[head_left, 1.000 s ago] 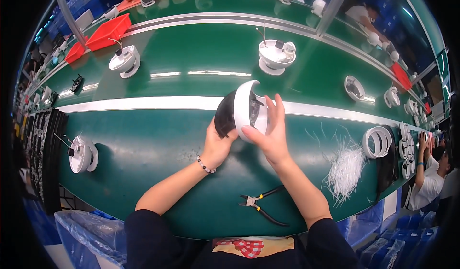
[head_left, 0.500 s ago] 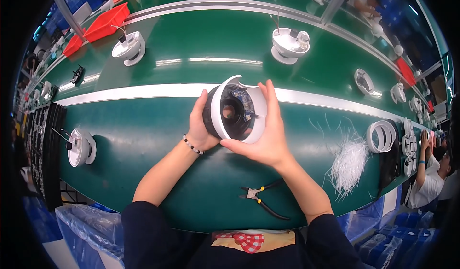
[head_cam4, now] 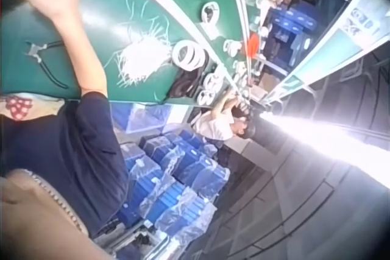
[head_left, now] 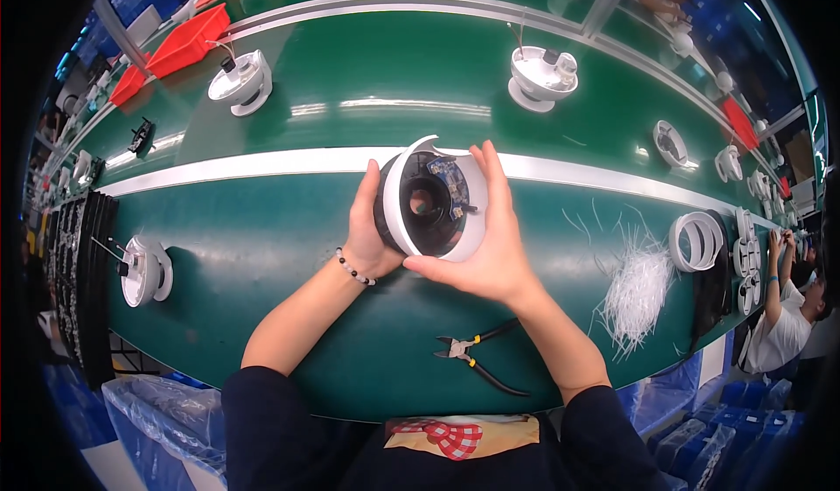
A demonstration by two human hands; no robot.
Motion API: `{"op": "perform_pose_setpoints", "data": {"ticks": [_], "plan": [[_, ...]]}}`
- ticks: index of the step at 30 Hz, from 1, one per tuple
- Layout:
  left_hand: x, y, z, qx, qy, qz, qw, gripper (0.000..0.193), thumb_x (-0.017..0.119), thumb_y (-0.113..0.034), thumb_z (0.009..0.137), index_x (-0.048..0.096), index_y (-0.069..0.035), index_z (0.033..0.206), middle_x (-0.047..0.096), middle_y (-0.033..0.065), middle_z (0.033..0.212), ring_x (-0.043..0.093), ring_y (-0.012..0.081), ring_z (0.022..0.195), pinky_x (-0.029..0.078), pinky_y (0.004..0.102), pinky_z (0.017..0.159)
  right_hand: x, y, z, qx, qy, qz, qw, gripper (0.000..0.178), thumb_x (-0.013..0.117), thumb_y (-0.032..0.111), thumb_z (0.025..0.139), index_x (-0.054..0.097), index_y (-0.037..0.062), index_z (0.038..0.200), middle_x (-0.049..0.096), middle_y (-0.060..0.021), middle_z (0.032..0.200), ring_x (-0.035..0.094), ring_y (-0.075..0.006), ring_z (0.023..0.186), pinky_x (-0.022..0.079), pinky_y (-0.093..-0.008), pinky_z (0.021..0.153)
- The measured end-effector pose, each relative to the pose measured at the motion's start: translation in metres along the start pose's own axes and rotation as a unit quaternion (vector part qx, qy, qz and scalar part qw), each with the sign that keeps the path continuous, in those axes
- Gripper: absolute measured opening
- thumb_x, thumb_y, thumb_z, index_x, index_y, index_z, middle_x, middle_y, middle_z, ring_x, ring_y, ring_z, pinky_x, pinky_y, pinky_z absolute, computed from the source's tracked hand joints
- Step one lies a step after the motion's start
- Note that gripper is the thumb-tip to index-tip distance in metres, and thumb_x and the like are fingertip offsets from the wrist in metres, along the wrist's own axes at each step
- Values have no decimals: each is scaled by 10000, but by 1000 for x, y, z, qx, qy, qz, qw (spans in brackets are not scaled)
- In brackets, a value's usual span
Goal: Assembling small electronic fan components at a factory workstation.
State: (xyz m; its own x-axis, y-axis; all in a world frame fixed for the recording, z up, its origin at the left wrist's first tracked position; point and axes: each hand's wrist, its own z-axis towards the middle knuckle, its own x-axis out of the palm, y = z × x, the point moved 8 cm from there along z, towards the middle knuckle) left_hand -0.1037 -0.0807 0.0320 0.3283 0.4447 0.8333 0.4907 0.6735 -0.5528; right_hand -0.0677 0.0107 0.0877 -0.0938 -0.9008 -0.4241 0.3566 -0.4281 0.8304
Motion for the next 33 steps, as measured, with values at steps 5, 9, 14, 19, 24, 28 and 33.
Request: {"op": "perform_pose_setpoints", "data": {"ticks": [5, 9, 14, 19, 24, 28, 33], "plan": [[-3, -3, -3, -5, -28, 2, 1000, 717, 201, -615, 843, 361, -46, 1249, 467, 130, 1174, 473, 232, 1079, 395, 368, 936, 9, 23, 1, -76, -5, -106, 992, 1194, 823, 325, 475, 74, -45, 1327, 253, -249, 1291, 303, -351, 1186, 283, -410, 976], [7, -18, -11, -2, 64, -22, 998, 836, 149, -699, 788, 374, -34, 1242, 466, 125, 1185, 463, 217, 1091, 370, 363, 956, 19, 37, 8, -112, 1, -140, 984, 1173, 813, 340, 464, 112, -59, 1316, 260, -247, 1274, 286, -377, 1169, 256, -432, 972], [4, -30, -15, -40, 115, -5, 992, 797, 165, -675, 807, 385, -43, 1239, 462, 123, 1200, 466, 222, 1091, 376, 365, 948, 23, 52, 16, -128, 19, -176, 976, 1159, 807, 345, 452, 142, -77, 1302, 265, -261, 1277, 283, -396, 1170, 250, -439, 978], [-13, -2, -3, -73, 64, -85, 992, 596, 348, -525, 847, 427, -55, 1204, 534, 129, 1121, 540, 244, 995, 474, 377, 830, 16, 33, 15, -140, 128, -153, 970, 1055, 765, 445, 418, 292, -74, 1206, 355, -267, 1190, 352, -419, 1104, 294, -430, 946], [-46, -31, -31, 9, -36, 35, 999, 599, 378, -494, 792, 444, -55, 1194, 502, 115, 1187, 494, 267, 1063, 395, 400, 913, 55, 24, 12, -111, 70, -90, 987, 1137, 746, 327, 367, 195, -50, 1287, 274, -241, 1289, 275, -385, 1196, 287, -430, 936], [-21, -5, -11, -11, -5, 10, 1000, 536, 413, -416, 791, 472, -33, 1162, 527, 108, 1151, 516, 243, 1026, 411, 375, 897, 33, -6, -7, -95, 24, -78, 992, 1147, 733, 322, 411, 135, -32, 1323, 221, -232, 1329, 212, -394, 1236, 239, -433, 976], [-44, -23, 34, 7, -153, -28, 988, 460, 425, -369, 806, 495, -25, 1104, 544, 100, 1114, 538, 242, 979, 432, 377, 877, 7, -31, -20, -66, -67, -141, 986, 1002, 704, 321, 608, 106, -14, 1339, 131, -239, 1381, 130, -396, 1279, 182, -447, 1013]]}}
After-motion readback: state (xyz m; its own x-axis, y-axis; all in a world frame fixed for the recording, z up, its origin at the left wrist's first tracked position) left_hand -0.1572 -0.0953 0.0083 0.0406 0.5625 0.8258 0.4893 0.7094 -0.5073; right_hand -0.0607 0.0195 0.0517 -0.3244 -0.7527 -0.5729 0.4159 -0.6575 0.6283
